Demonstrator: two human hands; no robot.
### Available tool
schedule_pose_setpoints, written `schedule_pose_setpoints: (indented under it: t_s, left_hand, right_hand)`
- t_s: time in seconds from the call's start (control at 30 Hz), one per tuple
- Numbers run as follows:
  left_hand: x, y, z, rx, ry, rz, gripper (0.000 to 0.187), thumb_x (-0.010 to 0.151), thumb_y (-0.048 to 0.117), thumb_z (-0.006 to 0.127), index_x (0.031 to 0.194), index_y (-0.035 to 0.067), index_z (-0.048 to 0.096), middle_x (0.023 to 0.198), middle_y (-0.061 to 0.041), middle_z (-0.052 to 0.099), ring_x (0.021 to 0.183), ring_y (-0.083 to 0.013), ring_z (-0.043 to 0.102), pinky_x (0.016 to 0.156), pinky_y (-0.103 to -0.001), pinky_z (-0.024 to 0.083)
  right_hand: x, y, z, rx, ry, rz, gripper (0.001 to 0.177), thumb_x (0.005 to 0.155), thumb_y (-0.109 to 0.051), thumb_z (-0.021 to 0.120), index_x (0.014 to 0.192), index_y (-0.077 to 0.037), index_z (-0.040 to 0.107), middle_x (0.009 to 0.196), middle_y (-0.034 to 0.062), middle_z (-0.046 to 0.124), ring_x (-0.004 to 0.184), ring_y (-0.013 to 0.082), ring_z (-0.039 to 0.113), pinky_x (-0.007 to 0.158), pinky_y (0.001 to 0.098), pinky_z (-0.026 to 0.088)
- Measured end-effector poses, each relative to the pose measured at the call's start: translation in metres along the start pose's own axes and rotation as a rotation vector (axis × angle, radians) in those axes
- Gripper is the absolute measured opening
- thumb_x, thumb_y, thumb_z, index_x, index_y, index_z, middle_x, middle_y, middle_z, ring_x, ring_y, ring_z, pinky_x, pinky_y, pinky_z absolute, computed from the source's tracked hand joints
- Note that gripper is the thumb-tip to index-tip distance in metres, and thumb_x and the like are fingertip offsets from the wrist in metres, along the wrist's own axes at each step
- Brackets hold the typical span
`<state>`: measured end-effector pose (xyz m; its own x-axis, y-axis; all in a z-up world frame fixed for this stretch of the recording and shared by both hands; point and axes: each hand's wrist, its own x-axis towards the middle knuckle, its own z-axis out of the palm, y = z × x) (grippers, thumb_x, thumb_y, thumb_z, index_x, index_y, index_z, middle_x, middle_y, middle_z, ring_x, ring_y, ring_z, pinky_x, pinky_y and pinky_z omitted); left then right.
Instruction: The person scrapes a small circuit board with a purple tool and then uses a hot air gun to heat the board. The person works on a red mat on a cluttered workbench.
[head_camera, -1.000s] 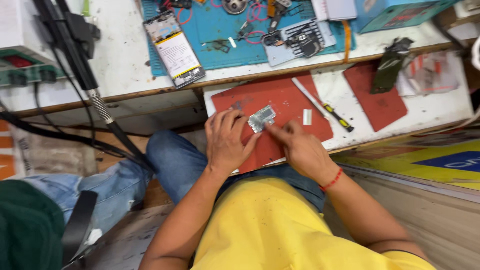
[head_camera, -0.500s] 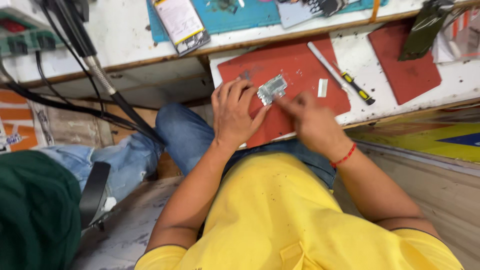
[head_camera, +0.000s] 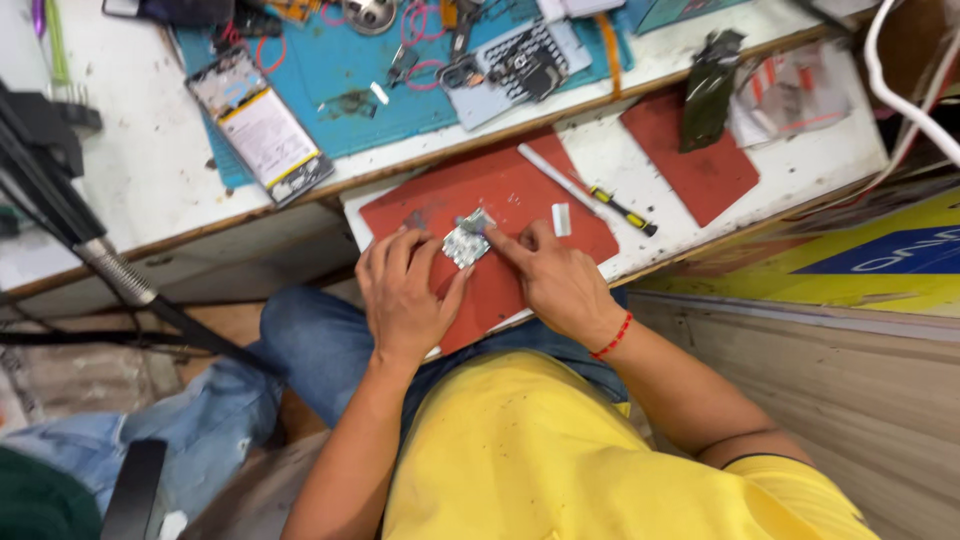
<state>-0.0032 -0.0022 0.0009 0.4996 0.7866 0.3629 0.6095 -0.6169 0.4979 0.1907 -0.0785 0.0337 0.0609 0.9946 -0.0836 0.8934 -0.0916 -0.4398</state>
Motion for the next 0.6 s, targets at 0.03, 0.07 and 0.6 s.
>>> schedule_pose_setpoints:
  t_s: [0.03,0.07,0.6]
  left_hand:
    - [-0.001,0.0,-0.001,0.007,-0.01,-0.009,0.044,0.08,0.035,0.084,0.113,0.009,0.071,0.121,-0.005,0.063,0.125,-0.0289,0.053,0.108,-0.05,0.035]
    - [-0.002,-0.001,-0.002,0.013,-0.01,-0.002,0.044,0.08,0.036,0.084,0.112,0.009,0.071,0.121,-0.006,0.063,0.126,-0.0291,0.053,0.108,-0.05,0.035]
    - [0.023,-0.035,-0.044,0.077,0.394,-0.205,0.053,0.09,0.049,0.084,0.118,0.009,0.065,0.127,-0.01,0.055,0.125,-0.032,0.055,0.108,-0.047,0.047]
  right_hand:
    - [-0.001,-0.001,0.0,0.038,0.002,-0.073,0.062,0.087,-0.004,0.056,0.145,-0.024,0.057,0.105,0.0147,0.061,0.07,0.038,0.066,0.057,0.0482,0.055]
    - [-0.002,-0.003,0.001,0.081,0.007,-0.146,0.063,0.085,-0.003,0.056,0.146,-0.022,0.057,0.106,0.0163,0.06,0.071,0.0384,0.066,0.057,0.0484,0.054]
    - [0.0,0.01,0.015,0.006,0.164,-0.136,0.045,0.097,-0.009,0.064,0.141,-0.021,0.064,0.102,0.0106,0.063,0.075,0.0338,0.067,0.058,0.0458,0.052]
